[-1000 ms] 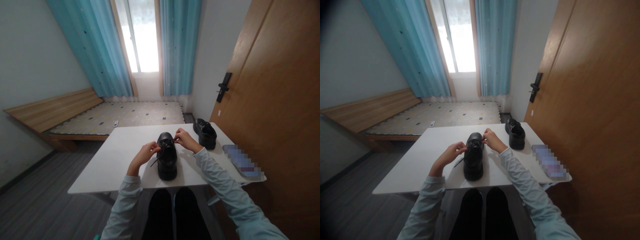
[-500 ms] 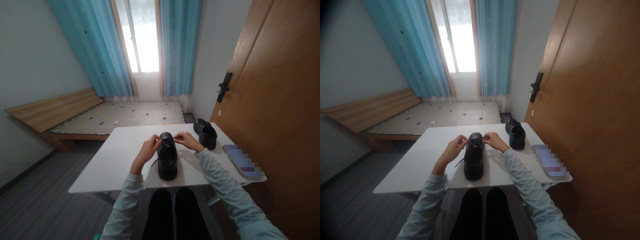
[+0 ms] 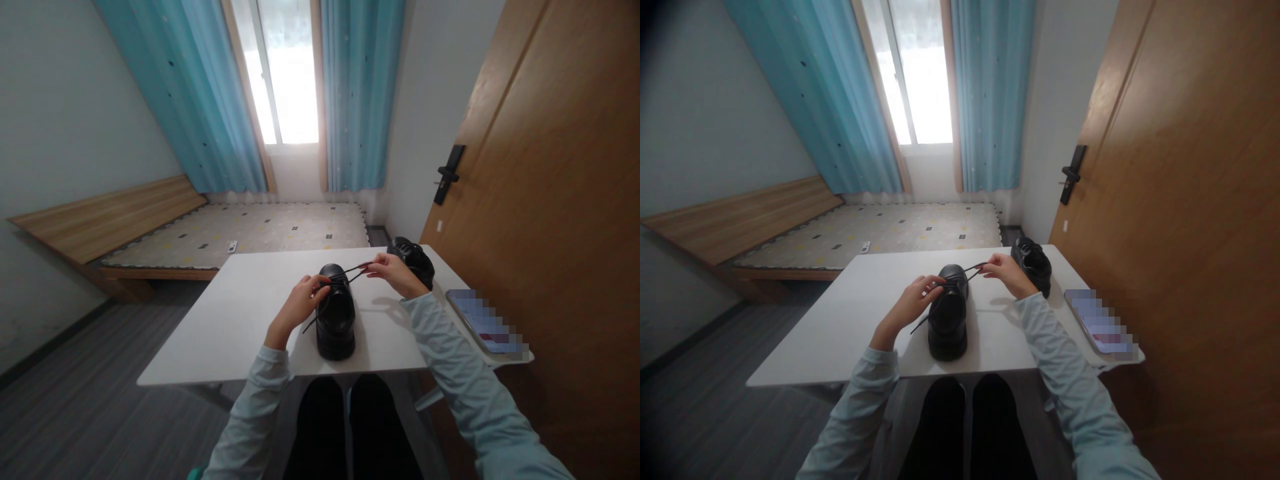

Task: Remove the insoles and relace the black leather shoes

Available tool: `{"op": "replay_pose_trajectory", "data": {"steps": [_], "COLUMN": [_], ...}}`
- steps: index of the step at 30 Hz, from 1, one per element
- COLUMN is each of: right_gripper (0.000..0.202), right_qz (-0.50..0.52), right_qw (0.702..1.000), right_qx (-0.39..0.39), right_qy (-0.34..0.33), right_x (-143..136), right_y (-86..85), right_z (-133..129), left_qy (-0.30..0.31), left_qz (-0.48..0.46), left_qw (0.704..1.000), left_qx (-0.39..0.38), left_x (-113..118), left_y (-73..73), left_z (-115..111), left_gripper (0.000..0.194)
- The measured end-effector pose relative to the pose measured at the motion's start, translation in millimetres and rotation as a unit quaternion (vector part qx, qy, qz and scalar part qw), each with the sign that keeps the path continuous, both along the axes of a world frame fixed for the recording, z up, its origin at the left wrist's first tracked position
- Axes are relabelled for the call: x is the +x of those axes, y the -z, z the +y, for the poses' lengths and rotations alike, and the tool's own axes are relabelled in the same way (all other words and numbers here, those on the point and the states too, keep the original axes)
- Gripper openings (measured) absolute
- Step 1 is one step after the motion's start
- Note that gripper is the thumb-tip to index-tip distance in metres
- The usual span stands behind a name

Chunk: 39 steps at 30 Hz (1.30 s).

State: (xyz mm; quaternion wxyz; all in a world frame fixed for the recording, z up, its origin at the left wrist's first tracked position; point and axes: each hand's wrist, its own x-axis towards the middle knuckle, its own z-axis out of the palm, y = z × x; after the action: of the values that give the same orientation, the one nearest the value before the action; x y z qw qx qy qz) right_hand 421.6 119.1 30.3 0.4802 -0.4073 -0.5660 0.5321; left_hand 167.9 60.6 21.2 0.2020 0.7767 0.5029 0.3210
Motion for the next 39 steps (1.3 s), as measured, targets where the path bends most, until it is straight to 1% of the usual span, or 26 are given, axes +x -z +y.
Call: {"op": "replay_pose_trajectory", "data": {"steps": [4,7,12,16,19,21,24,29,33,39], "right_gripper": [0.023,0.021,0.017,0.015,0.019,0.023,0.029,0.031,0.029,0.03], "right_qz": [0.072,0.112,0.14,0.122,0.102,0.069,-0.013,-0.11,-0.147,-0.179], "right_qw": [0.995,0.987,0.981,0.986,0.99,0.995,1.0,0.99,0.978,0.956], "right_qx": [-0.067,-0.097,-0.102,-0.094,-0.086,-0.068,-0.014,0.083,0.137,0.193], "right_qy": [-0.034,-0.061,-0.084,-0.06,-0.05,-0.035,0.01,0.037,0.062,0.129], "right_x": [1.3,0.8,1.5,2.9,3.6,4.6,8.8,21.5,25.7,18.6], "right_y": [-2.4,-4.1,-2.5,-0.4,0.0,-0.1,-1.1,-7.1,-13.3,-17.2], "right_z": [-4.4,-7.2,-7.6,-7.3,-7.3,-6.7,-3.9,2.4,1.8,-3.5], "left_qy": [0.0,0.001,0.003,0.003,0.005,0.006,0.007,0.006,0.0,0.003], "left_qz": [0.003,-0.002,-0.018,-0.02,-0.022,-0.023,-0.025,-0.02,-0.016,-0.018], "left_qw": [1.0,1.0,1.0,1.0,1.0,1.0,1.0,1.0,1.0,1.0], "left_qx": [0.003,-0.005,-0.016,-0.016,-0.015,-0.014,-0.013,-0.014,-0.019,-0.017], "left_x": [-1.5,-1.6,-0.7,-1.3,-2.4,-3.0,-3.6,-2.6,-1.4,-2.5], "left_y": [1.6,2.6,4.4,5.1,5.8,6.3,6.5,4.1,2.8,5.1], "left_z": [1.1,1.8,2.7,3.0,3.0,3.0,2.8,2.2,1.6,2.3], "left_gripper": [0.03,0.031,0.031,0.031,0.031,0.032,0.031,0.031,0.031,0.032]}}
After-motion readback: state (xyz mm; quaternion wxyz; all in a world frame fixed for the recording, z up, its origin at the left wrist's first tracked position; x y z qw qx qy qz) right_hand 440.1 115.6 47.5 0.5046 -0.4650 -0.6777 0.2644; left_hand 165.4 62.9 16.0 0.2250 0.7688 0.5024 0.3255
